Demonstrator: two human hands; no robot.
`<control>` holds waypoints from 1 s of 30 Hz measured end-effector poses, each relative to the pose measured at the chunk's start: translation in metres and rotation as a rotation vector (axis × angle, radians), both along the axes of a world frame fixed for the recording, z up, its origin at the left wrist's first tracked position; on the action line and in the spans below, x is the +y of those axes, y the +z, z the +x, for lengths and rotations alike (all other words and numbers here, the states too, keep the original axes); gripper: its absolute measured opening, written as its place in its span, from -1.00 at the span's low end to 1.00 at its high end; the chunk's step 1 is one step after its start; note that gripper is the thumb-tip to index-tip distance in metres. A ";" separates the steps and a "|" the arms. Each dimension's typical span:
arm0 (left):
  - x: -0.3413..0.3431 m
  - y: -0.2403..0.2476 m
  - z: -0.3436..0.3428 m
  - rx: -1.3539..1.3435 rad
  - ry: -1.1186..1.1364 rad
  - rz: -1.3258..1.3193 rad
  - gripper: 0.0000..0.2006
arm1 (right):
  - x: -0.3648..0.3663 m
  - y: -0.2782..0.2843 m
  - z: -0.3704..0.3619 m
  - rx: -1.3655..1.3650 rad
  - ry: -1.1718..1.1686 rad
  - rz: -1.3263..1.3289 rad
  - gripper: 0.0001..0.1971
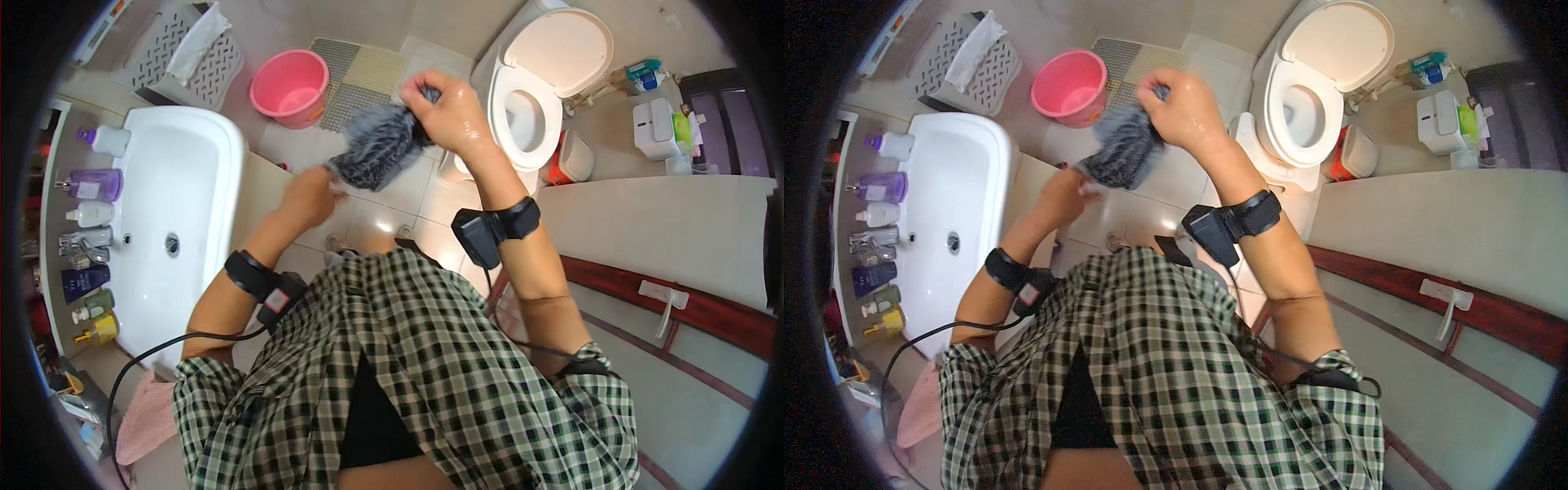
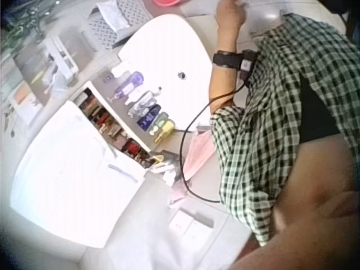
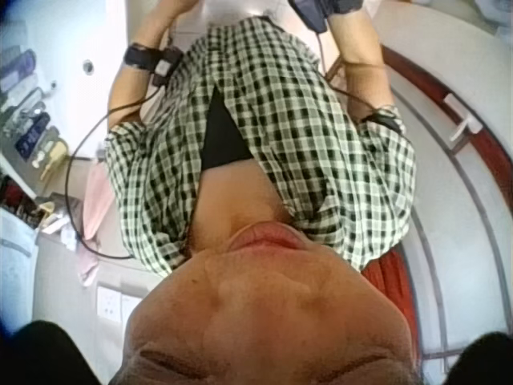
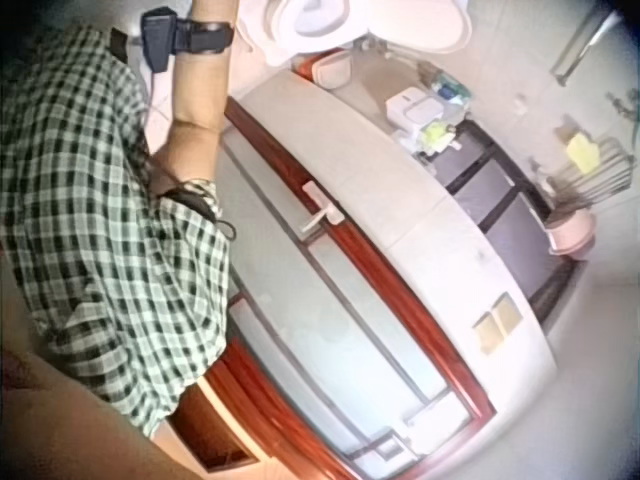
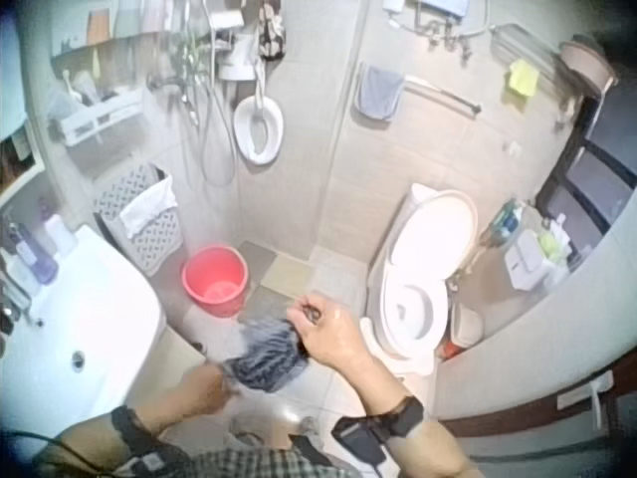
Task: Washing a cloth in the sink and then using it to wipe down a white plastic laundry basket.
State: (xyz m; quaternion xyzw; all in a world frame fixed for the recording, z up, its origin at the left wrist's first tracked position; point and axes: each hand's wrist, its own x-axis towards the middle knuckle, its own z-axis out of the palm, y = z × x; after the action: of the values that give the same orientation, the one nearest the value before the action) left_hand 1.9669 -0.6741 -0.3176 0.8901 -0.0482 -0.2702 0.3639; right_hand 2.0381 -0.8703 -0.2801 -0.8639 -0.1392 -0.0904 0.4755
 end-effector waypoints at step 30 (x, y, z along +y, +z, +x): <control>-0.059 -0.022 0.020 -0.217 0.355 0.142 -0.60 | -0.018 -0.044 -0.094 0.864 0.619 0.041 -0.88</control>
State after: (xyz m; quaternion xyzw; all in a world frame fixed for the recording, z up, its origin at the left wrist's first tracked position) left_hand 1.9874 -0.7330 -0.3398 0.9319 0.0895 -0.1072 0.3348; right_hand 1.9441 -0.8888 -0.3245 -0.7315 -0.1772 0.4155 0.5108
